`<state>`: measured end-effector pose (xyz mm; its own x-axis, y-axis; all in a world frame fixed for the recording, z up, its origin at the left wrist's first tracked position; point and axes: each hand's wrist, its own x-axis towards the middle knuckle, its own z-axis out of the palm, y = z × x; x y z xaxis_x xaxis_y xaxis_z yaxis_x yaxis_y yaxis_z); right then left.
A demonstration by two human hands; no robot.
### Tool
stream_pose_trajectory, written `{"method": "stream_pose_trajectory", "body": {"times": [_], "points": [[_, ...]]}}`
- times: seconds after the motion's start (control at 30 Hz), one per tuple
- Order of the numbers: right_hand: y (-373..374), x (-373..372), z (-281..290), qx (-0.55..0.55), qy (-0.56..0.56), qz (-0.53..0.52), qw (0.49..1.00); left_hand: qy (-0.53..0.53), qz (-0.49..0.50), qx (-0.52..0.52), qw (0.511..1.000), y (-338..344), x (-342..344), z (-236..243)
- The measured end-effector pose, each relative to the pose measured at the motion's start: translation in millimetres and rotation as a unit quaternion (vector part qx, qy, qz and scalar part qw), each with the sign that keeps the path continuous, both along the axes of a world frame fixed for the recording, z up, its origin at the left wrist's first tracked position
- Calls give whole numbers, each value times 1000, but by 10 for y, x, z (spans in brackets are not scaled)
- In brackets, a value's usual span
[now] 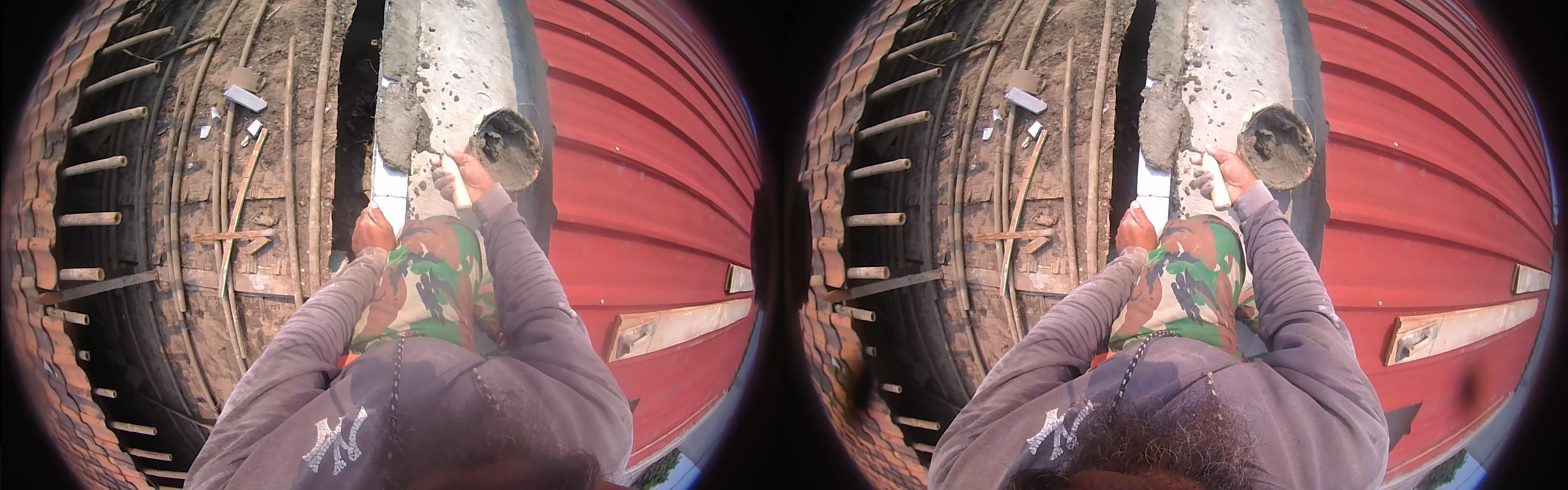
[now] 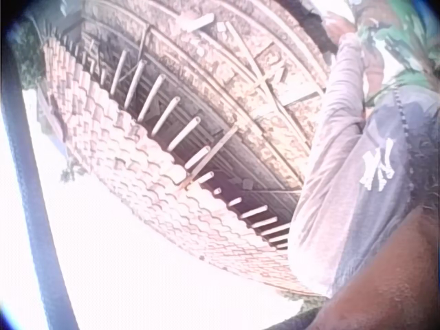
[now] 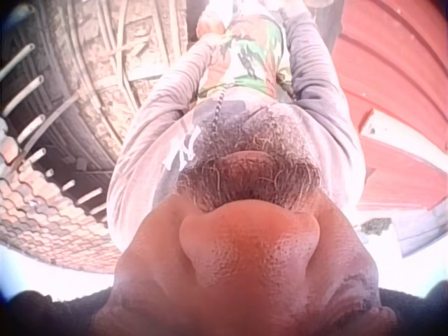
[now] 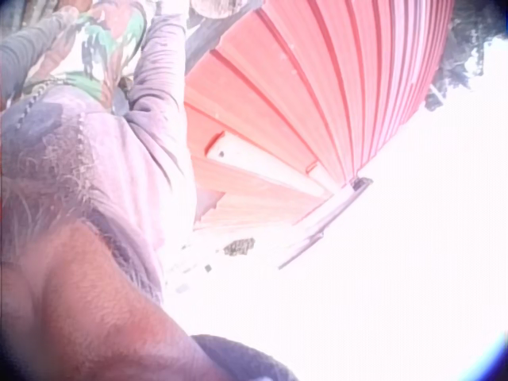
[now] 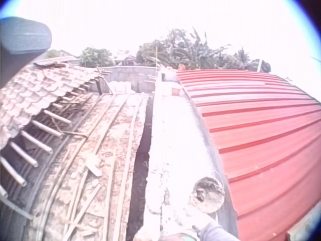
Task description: The person applies mortar to a roof edge using a trowel and a small bucket of wet cement.
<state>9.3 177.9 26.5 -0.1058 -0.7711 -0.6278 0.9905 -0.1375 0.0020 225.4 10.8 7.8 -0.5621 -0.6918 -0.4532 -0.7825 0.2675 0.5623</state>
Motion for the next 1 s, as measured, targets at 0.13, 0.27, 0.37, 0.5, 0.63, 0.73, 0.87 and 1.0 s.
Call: {"method": "stream_pose_trajectory", "body": {"times": [0.13,0.27,0.37,0.5,0.63,0.73,0.87,1.0], "points": [[-355,-203,128,97,95,-12,991,2,6,-4,1000,-1,27,-24],[-571,-494,221,178,190,13,965,-3,-1,2,1000,0,18,-46],[-569,-611,183,199,216,24,956,2,-10,1,1000,29,-9,-11],[-487,-243,331,222,197,68,952,15,-1,-12,1000,25,46,-77],[-150,299,419,189,168,79,964,21,-7,-8,1000,11,46,-77],[-142,654,776,195,210,54,957,9,-6,0,1000,-8,24,-19],[-544,607,616,270,288,-29,918,-8,0,4,1000,7,7,14],[-1135,269,354,299,332,-48,893,2,2,-7,1000,3,4,-37]]}}
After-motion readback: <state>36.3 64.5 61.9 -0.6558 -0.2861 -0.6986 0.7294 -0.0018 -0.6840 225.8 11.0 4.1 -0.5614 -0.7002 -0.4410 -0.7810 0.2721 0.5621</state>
